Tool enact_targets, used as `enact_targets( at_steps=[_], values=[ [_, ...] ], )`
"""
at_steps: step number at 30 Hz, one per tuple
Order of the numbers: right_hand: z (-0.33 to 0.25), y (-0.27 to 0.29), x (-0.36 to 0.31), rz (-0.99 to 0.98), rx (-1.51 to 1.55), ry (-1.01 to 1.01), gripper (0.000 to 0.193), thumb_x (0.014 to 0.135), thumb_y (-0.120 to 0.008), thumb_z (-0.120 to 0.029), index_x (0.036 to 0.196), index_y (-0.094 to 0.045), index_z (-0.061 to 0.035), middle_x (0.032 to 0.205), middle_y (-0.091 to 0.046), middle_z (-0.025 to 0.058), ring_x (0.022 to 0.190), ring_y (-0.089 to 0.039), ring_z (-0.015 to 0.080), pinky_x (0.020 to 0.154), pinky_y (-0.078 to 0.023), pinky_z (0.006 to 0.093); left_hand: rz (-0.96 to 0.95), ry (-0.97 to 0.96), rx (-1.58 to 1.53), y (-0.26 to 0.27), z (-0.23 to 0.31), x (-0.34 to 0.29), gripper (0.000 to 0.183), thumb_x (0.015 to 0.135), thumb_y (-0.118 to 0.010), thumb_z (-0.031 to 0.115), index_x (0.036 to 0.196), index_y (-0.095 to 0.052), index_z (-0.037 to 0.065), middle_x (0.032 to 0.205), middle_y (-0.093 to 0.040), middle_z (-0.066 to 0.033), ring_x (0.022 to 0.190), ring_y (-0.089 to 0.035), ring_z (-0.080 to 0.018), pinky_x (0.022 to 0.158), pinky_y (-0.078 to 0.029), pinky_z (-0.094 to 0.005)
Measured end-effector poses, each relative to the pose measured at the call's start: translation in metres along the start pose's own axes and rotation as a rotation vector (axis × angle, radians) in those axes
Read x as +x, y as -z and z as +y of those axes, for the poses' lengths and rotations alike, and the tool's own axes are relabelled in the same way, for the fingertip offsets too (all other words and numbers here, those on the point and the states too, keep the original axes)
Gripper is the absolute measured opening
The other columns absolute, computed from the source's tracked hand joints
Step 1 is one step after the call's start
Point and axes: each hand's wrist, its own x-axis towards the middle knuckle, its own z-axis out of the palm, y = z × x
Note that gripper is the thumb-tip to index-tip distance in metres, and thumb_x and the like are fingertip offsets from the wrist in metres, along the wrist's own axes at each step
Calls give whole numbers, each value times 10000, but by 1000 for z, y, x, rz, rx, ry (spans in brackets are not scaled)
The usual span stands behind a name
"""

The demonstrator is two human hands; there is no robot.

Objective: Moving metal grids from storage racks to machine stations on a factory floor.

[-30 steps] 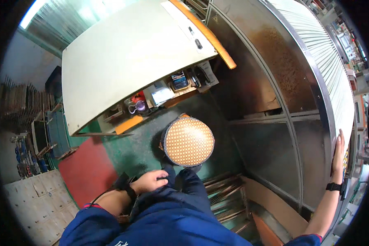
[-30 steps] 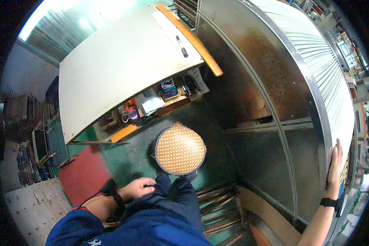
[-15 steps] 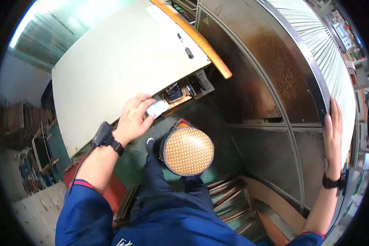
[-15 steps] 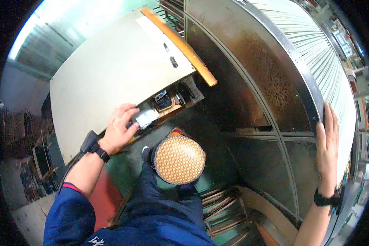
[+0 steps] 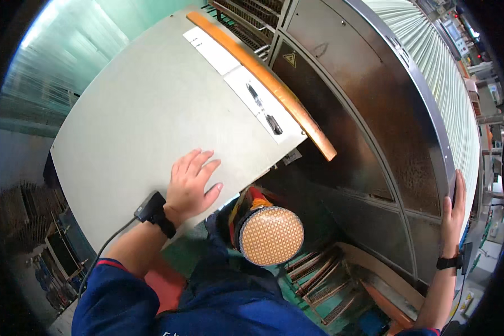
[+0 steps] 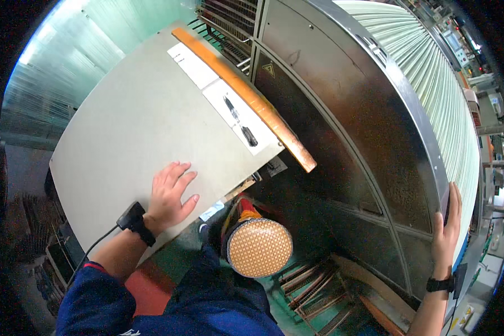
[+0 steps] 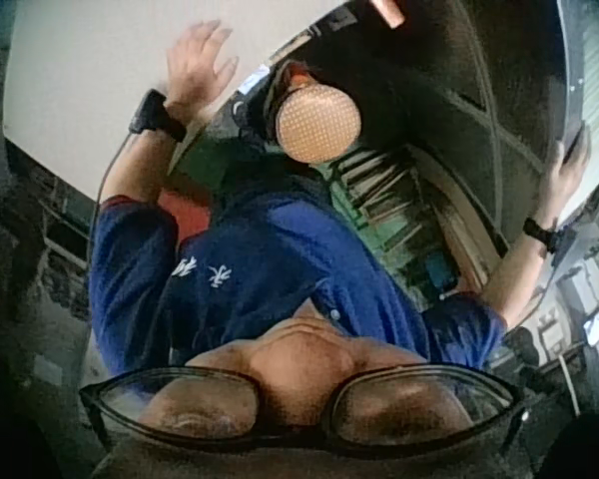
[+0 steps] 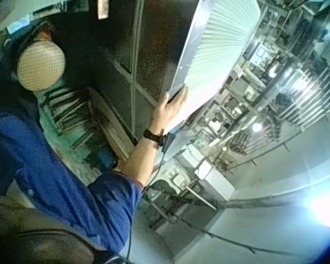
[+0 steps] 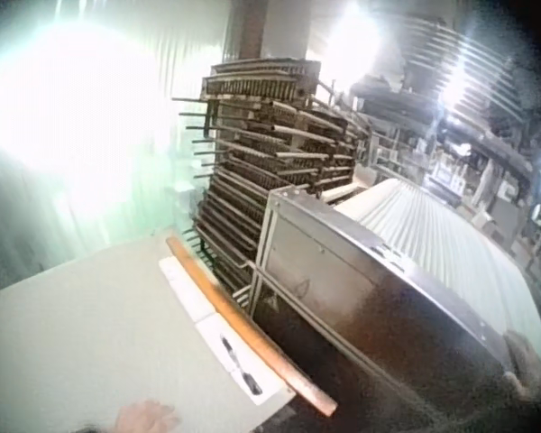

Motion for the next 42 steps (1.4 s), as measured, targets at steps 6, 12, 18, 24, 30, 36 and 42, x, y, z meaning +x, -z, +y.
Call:
enact_targets(
  at_steps=[6,12,18,24,30,36,42],
  values=[
    [-11,2,2,-19,-8,-63,864,963,-381,-709,1531,-393,-57,1559,-389,209,1464,-344,379,1205,-257,490,-23,1,-5,1,-6,-2,549,782,-741,242,1288,-584,98,1434,-483,-123,1363,-417,-373,1106,-328,-521],
    [-8,2,3,-52,-27,-84,902,953,-363,-734,1538,-373,-47,1566,-385,196,1476,-328,358,1217,-242,479,-77,29,32,1,-3,-1,566,786,-741,243,1309,-568,115,1452,-464,-116,1393,-382,-363,1128,-306,-521],
    [-12,3,5,-54,-12,-95,905,945,-372,-741,1538,-376,-57,1568,-382,194,1475,-327,355,1217,-246,479,-120,54,37,2,-1,2,594,782,-742,234,1333,-547,126,1474,-444,-123,1408,-363,-371,1132,-299,-524],
    [-20,9,7,-39,17,-95,868,954,-391,-708,1527,-397,-56,1552,-407,193,1463,-353,352,1214,-254,472,-98,38,47,0,0,-1,594,792,-733,231,1345,-542,124,1476,-448,-122,1400,-377,-371,1109,-319,-524],
    [-14,7,4,2,53,-50,782,976,-470,-620,1515,-419,-55,1539,-421,201,1448,-371,377,1196,-283,476,-31,3,13,1,3,1,548,787,-735,219,1298,-573,101,1415,-505,-158,1358,-433,-405,1087,-353,-535],
    [-4,1,2,49,55,-17,719,986,-519,-549,1502,-435,-56,1534,-430,195,1444,-383,363,1190,-293,460,73,6,7,4,3,-10,476,839,-696,261,1280,-608,103,1406,-527,-130,1342,-445,-378,1093,-346,-535],
    [-8,-9,5,63,82,-20,641,1007,-533,-457,1495,-443,-51,1525,-442,189,1441,-388,352,1191,-300,423,72,96,-42,30,36,-126,472,855,-688,257,1288,-590,95,1364,-552,-140,1321,-470,-374,1079,-366,-537]
  ],
)
